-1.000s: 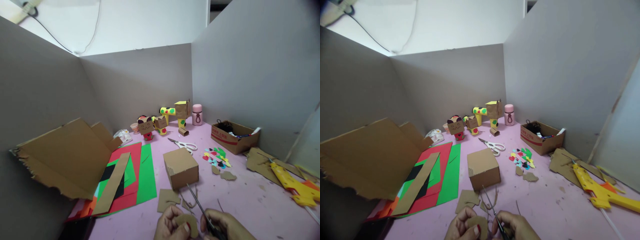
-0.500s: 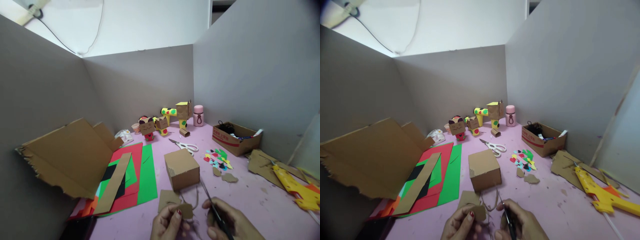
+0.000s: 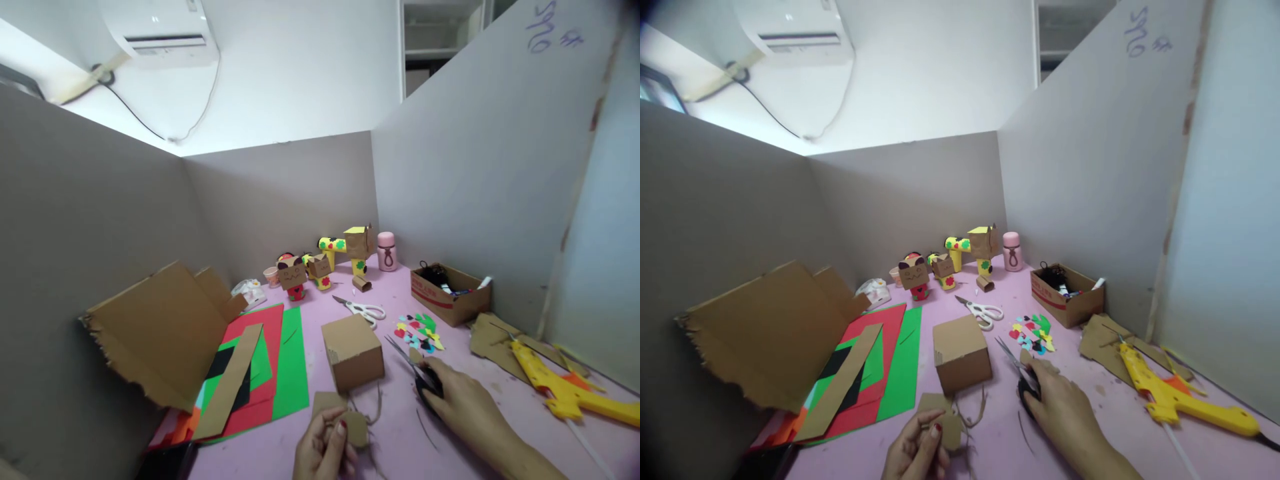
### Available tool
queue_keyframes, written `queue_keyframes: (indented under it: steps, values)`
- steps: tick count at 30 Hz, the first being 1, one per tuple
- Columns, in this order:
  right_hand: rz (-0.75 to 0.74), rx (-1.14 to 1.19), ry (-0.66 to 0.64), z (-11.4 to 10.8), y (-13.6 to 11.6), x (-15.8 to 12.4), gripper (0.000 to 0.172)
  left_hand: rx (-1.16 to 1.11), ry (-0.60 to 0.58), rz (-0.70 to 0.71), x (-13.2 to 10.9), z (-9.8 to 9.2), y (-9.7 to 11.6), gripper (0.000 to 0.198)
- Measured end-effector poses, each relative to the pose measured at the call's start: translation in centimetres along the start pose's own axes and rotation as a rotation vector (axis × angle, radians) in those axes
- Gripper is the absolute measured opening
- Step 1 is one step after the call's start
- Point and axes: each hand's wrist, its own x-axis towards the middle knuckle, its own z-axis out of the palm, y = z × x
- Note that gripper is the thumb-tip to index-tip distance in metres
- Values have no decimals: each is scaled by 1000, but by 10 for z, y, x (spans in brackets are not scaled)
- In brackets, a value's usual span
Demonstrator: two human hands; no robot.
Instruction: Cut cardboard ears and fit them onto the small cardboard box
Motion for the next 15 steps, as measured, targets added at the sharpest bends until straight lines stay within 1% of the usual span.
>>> queue_keyframes:
  steps: [2,6,11,15]
  values:
    - [-18,-13,14,1,0,-1,39,3,20,20,-1,3,3,53]
    - [-43,-54,42,1,-3,-4,50,-11,10,-31,-5,7,14,55]
    - [-62,-38,65,-1,1,-3,50,31,-23,-61,-6,11,21,52]
    - [-77,68,57,-7,5,0,50,68,-83,-56,-3,20,25,44]
